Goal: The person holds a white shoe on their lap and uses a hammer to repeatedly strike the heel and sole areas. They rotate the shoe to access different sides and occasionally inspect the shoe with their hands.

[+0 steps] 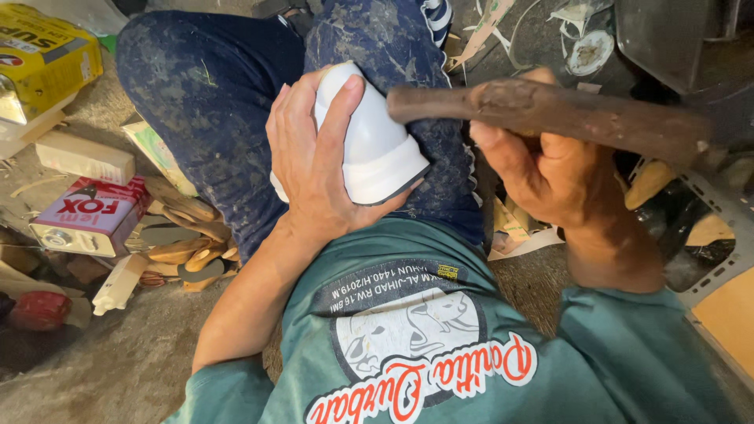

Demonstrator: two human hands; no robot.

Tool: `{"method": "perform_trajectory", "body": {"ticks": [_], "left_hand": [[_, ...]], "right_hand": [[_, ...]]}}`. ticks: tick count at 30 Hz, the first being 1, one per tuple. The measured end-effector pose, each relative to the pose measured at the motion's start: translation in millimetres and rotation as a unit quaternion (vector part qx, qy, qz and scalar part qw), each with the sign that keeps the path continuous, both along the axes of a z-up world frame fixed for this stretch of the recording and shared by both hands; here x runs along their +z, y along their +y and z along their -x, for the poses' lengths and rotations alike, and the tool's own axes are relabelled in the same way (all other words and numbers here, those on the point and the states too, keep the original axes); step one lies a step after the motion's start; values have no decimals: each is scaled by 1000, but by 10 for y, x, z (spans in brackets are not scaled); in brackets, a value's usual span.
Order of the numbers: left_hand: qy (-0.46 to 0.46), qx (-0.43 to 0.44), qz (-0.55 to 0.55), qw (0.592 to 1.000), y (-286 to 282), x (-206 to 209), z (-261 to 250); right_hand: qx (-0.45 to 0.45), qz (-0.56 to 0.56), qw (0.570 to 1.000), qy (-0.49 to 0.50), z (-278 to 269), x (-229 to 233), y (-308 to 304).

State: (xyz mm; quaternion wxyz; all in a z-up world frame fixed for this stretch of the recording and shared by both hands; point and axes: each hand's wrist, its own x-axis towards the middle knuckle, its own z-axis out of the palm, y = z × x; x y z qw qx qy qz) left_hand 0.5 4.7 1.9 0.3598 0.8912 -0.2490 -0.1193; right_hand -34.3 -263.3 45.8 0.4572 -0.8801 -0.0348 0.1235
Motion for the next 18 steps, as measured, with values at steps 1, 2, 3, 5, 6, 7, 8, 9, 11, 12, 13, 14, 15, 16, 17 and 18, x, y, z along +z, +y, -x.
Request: {"method": "perform_trajectory", "body": {"ticks": [1,2,3,5,6,7,8,9,11,12,13,14,15,16,17,18], "left_hand": [[0,1,2,1000,-14,-9,-2],[-4,2,4,1000,-26,-19,-4],[-9,4,1,1000,-12,-12,-5],[-5,6,1,1000,3,-18,17],[-2,6,4,1000,4,-26,20],[-2,6,6,1000,-4,-21,3],[-5,5,7,1000,-9,-16,-13],[-5,6,6,1000,-5,1,-17],[7,15,25,1000,5,16,-22],[17,22,44,999,18,34,-29],[13,23,45,999,58,135,-38],[35,26,114,993,103,246,-42],[47,30,180,982,130,342,-62],[31,33,180,983,167,380,-29],[17,33,198,979,243,460,72],[3,33,216,976,330,535,181]], "right_hand": [[1,2,1000,0,56,-31,-6],[-21,36,997,-60,113,-63,-11],[-43,65,990,-121,169,-106,5],[-39,49,995,-71,139,-85,41],[-35,36,998,-22,124,-74,54],[-36,38,998,-22,126,-94,123],[-129,-114,985,26,129,-116,195],[-214,-266,936,79,134,-139,271],[-201,-256,940,100,124,-194,287],[-189,-245,944,120,117,-212,304],[-186,-244,945,116,140,-237,317],[-233,-238,932,141,166,-253,336],[-273,-237,919,158,150,-308,331],[-264,-241,922,146,155,-279,304],[-273,-254,915,153,198,-229,314],[-282,-268,907,161,246,-185,336]]}}
